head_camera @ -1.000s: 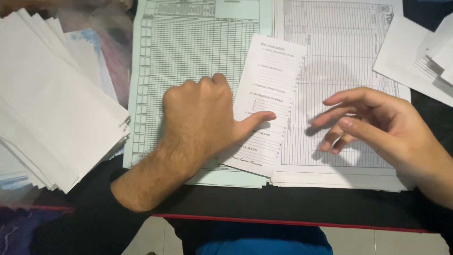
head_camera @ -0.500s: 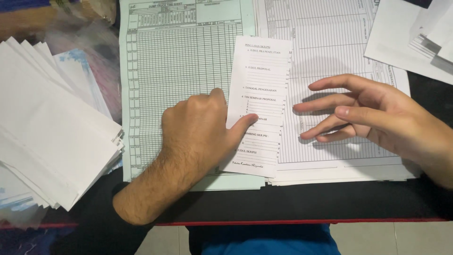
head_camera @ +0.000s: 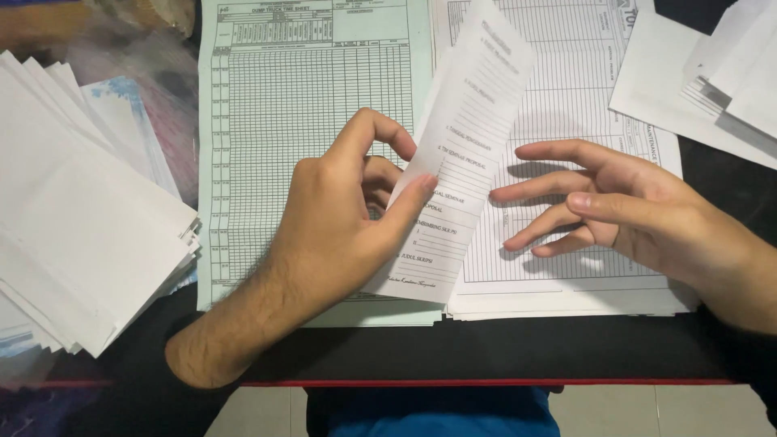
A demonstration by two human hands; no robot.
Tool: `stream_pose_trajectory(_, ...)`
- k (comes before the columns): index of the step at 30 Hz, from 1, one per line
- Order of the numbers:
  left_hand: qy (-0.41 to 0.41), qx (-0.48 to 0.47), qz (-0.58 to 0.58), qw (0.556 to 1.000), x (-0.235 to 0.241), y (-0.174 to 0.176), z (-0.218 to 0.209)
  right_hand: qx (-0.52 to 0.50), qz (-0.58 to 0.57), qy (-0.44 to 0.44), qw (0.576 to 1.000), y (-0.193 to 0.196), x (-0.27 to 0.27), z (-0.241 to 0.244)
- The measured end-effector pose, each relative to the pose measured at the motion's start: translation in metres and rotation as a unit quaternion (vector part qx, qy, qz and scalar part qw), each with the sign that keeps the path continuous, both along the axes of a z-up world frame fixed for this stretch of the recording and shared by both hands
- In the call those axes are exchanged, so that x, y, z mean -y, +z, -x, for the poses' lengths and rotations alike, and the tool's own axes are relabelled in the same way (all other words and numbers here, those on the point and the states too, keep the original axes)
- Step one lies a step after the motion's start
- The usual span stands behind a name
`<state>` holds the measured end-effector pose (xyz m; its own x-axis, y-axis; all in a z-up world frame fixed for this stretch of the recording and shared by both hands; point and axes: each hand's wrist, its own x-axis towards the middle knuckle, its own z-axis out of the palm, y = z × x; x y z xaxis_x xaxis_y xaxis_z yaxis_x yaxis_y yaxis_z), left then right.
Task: Sorting, folding, and inserting printed documents into envelopes
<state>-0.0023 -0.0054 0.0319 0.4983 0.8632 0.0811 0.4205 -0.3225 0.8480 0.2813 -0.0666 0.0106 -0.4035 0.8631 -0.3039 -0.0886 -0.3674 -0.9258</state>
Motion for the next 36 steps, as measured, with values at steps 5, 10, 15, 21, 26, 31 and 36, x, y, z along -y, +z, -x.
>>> stream_pose_trajectory(5,-0.039,0.063,0.074,0.994,0.003,0.005,-0.001,0.022,0.013,-0.032,0.999,0.002,0.004,0.004)
stream_pose_trajectory(10,-0.092,0.157,0.172,0.968,0.006,0.006,0.0,0.116,-0.004,-0.129,0.985,-0.003,0.016,0.0)
stream_pose_trajectory(15,-0.156,0.332,0.362,0.857,0.009,-0.002,0.001,0.043,-0.046,-0.257,0.964,0.015,0.012,0.018)
stream_pose_trajectory(21,-0.175,0.403,0.388,0.811,0.005,-0.018,0.004,0.087,-0.112,-0.274,0.951,0.001,0.008,0.002)
stream_pose_trajectory(26,-0.126,0.456,0.438,0.765,0.004,-0.015,0.009,0.068,-0.125,-0.2,0.969,0.0,0.01,0.0)
stream_pose_trajectory(31,-0.11,0.504,0.478,0.71,0.003,-0.006,0.013,0.096,-0.159,-0.173,0.967,-0.002,0.008,0.005)
stream_pose_trajectory(36,-0.123,0.49,0.432,0.747,0.004,-0.015,0.012,0.084,-0.179,-0.158,0.967,-0.001,0.003,0.003)
